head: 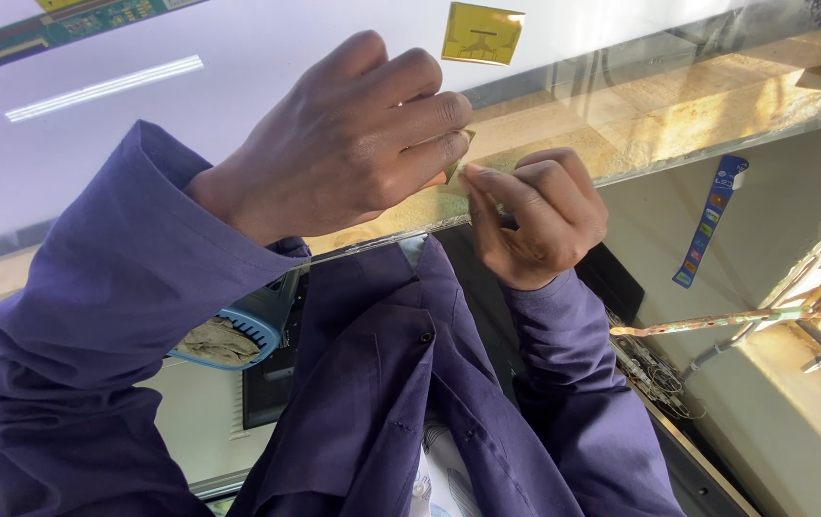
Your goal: The person applies small pieces of yellow tape to the edge of a large flat panel, smoothing each piece with their fingers. The person handles the tape and panel by hand without visible tools.
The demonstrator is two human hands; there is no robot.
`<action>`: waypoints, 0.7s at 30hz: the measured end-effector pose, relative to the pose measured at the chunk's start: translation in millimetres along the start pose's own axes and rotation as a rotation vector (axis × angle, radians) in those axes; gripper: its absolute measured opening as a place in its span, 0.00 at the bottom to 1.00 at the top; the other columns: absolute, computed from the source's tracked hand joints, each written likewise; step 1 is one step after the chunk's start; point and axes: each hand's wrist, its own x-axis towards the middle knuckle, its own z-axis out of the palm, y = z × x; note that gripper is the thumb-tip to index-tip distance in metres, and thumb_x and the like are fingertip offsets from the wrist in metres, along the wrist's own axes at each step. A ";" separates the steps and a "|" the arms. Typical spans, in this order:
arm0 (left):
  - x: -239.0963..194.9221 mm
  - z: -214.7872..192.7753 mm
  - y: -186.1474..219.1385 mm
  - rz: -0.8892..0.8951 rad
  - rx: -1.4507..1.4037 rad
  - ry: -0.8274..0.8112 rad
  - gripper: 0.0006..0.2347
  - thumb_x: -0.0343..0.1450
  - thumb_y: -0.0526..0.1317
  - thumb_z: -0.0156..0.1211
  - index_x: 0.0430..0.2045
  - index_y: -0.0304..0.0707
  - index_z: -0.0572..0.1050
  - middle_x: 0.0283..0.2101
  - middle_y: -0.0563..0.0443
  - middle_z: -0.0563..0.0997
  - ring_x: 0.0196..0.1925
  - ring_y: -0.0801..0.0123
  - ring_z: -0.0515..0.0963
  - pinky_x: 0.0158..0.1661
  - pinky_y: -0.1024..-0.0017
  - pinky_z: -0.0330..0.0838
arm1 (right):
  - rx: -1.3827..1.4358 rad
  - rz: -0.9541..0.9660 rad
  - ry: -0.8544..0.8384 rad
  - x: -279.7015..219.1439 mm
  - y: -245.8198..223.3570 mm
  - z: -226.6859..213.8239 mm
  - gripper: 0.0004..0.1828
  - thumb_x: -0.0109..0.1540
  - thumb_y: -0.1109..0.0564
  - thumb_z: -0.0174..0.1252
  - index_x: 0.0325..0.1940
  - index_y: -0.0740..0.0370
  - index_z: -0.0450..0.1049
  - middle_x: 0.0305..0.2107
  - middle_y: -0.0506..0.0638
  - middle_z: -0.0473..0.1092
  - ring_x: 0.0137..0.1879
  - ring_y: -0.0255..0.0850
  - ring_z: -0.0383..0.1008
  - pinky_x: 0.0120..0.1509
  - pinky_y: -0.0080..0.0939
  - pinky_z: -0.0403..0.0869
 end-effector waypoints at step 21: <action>-2.9 1.3 0.8 -0.058 -0.050 -0.040 0.11 0.78 0.34 0.60 0.25 0.47 0.70 0.37 0.61 0.71 0.40 0.71 0.67 0.36 0.74 0.56 | 0.013 0.022 0.021 2.8 -0.2 5.6 0.02 0.57 0.68 0.61 0.32 0.65 0.76 0.18 0.51 0.63 0.23 0.42 0.58 0.27 0.39 0.60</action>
